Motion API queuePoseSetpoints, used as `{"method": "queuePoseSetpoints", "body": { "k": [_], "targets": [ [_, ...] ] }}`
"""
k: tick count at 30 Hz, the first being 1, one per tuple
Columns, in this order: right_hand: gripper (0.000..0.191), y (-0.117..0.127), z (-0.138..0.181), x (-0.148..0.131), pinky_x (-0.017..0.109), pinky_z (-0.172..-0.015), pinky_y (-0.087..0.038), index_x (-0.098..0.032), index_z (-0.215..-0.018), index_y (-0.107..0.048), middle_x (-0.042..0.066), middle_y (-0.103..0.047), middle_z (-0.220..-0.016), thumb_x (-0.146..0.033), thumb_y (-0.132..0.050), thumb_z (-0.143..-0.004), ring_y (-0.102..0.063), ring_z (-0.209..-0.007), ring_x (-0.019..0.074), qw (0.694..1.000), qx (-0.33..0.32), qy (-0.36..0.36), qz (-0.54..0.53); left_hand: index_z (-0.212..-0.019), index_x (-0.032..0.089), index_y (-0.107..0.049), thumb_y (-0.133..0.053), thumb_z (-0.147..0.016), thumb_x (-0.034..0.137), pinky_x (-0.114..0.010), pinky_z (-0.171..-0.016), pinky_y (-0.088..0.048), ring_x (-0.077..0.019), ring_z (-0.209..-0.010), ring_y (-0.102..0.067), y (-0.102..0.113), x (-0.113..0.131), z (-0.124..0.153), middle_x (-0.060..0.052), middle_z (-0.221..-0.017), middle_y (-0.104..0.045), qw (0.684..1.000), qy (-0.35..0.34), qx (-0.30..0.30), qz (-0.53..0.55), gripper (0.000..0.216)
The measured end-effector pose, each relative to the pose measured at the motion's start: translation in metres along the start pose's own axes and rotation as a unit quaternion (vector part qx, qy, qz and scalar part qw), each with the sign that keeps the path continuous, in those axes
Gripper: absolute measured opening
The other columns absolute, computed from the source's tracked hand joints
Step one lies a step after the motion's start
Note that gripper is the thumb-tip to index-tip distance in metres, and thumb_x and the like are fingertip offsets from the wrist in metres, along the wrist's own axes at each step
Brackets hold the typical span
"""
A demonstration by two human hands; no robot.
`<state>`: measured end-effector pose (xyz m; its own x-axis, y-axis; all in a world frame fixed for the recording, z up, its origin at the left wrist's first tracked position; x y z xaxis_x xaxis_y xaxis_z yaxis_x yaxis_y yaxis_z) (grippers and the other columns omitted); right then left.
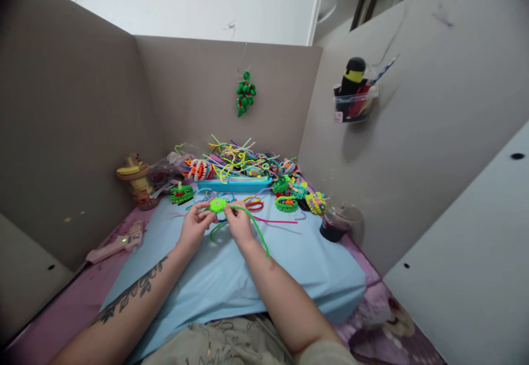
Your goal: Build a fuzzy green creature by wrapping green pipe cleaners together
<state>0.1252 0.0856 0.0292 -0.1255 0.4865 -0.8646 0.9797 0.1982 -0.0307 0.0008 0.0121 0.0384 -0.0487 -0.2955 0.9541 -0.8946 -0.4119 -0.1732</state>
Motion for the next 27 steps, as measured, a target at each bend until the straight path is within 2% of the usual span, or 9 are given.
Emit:
{"method": "queuePoseSetpoints", "body": {
  "k": [5,11,14,18,21,24,27],
  "targets": [
    [0.021,0.001,-0.001,0.007,0.028,-0.076,-0.043,-0.018,-0.075,-0.062,0.003,-0.057,-0.083,-0.038,-0.057,-0.078,-0.054,-0.082,0.0164,1.000,-0.007,-0.006,-0.020,-0.093,0.021,-0.043,-0.069,-0.066,0.039,-0.017,-0.042,-0.032,-0.0127,-0.051,-0.060,0.000,-0.005,-0.001,0.004,-0.058,-0.061,1.000,0.017,-0.006,0.020,0.042],
    [0.020,-0.003,0.002,-0.006,0.030,-0.081,-0.042,-0.018,-0.072,-0.061,0.004,-0.055,-0.083,-0.036,-0.055,-0.079,-0.053,-0.084,0.0170,0.999,-0.041,0.017,-0.007,-0.093,0.021,-0.043,-0.073,-0.061,0.036,-0.015,-0.040,-0.029,-0.0105,-0.049,-0.058,0.004,-0.009,-0.004,0.005,-0.059,-0.060,0.997,0.047,0.010,0.053,0.045],
    [0.019,-0.003,0.003,-0.008,0.029,-0.080,-0.043,-0.018,-0.072,-0.061,0.004,-0.054,-0.084,-0.035,-0.056,-0.079,-0.053,-0.083,0.0168,0.999,-0.044,0.023,-0.004,-0.091,0.021,-0.043,-0.075,-0.058,0.033,-0.015,-0.039,-0.026,-0.0071,-0.042,-0.052,0.005,-0.008,-0.004,0.007,-0.057,-0.058,0.995,0.057,0.017,0.078,0.047],
    [0.018,-0.005,0.005,-0.006,0.028,-0.078,-0.043,-0.018,-0.072,-0.061,0.004,-0.053,-0.085,-0.035,-0.057,-0.078,-0.053,-0.083,0.0163,0.999,-0.042,0.022,-0.008,-0.088,0.021,-0.041,-0.075,-0.057,0.027,-0.014,-0.039,-0.024,-0.0030,-0.036,-0.038,0.007,-0.006,-0.006,0.011,-0.050,-0.052,0.994,0.026,0.038,0.098,0.046],
    [0.019,-0.006,0.005,-0.004,0.027,-0.075,-0.043,-0.018,-0.071,-0.061,0.004,-0.053,-0.083,-0.035,-0.057,-0.077,-0.053,-0.081,0.0157,0.999,-0.040,0.015,-0.004,-0.086,0.022,-0.040,-0.075,-0.057,0.027,-0.014,-0.040,-0.024,-0.0031,-0.036,-0.037,0.008,-0.006,-0.007,0.012,-0.047,-0.049,0.995,0.008,0.050,0.090,0.046],
    [0.019,-0.003,0.003,-0.002,0.028,-0.077,-0.042,-0.017,-0.070,-0.061,0.003,-0.055,-0.080,-0.034,-0.056,-0.078,-0.053,-0.080,0.0161,1.000,-0.024,0.011,0.014,-0.089,0.022,-0.043,-0.073,-0.061,0.032,-0.015,-0.042,-0.029,-0.0049,-0.039,-0.043,0.005,-0.006,-0.005,0.010,-0.050,-0.052,0.998,0.004,0.035,0.055,0.042],
    [0.018,-0.001,0.002,-0.001,0.029,-0.077,-0.042,-0.017,-0.071,-0.062,0.003,-0.055,-0.080,-0.032,-0.056,-0.078,-0.054,-0.081,0.0168,1.000,-0.009,0.007,0.024,-0.097,0.020,-0.048,-0.071,-0.064,0.033,-0.018,-0.046,-0.036,-0.0076,-0.044,-0.049,-0.002,-0.004,-0.002,0.008,-0.052,-0.054,1.000,-0.007,-0.010,0.020,0.042]
  ]
}}
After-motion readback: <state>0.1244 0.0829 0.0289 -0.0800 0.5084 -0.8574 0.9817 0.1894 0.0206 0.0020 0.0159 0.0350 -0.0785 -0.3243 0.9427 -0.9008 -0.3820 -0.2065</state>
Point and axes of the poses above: each hand's wrist, its own z-axis away from the middle knuckle, its own y-axis out of the back of the hand, x = y × z, the point moved 5 cm from there along -z, towards the middle knuckle
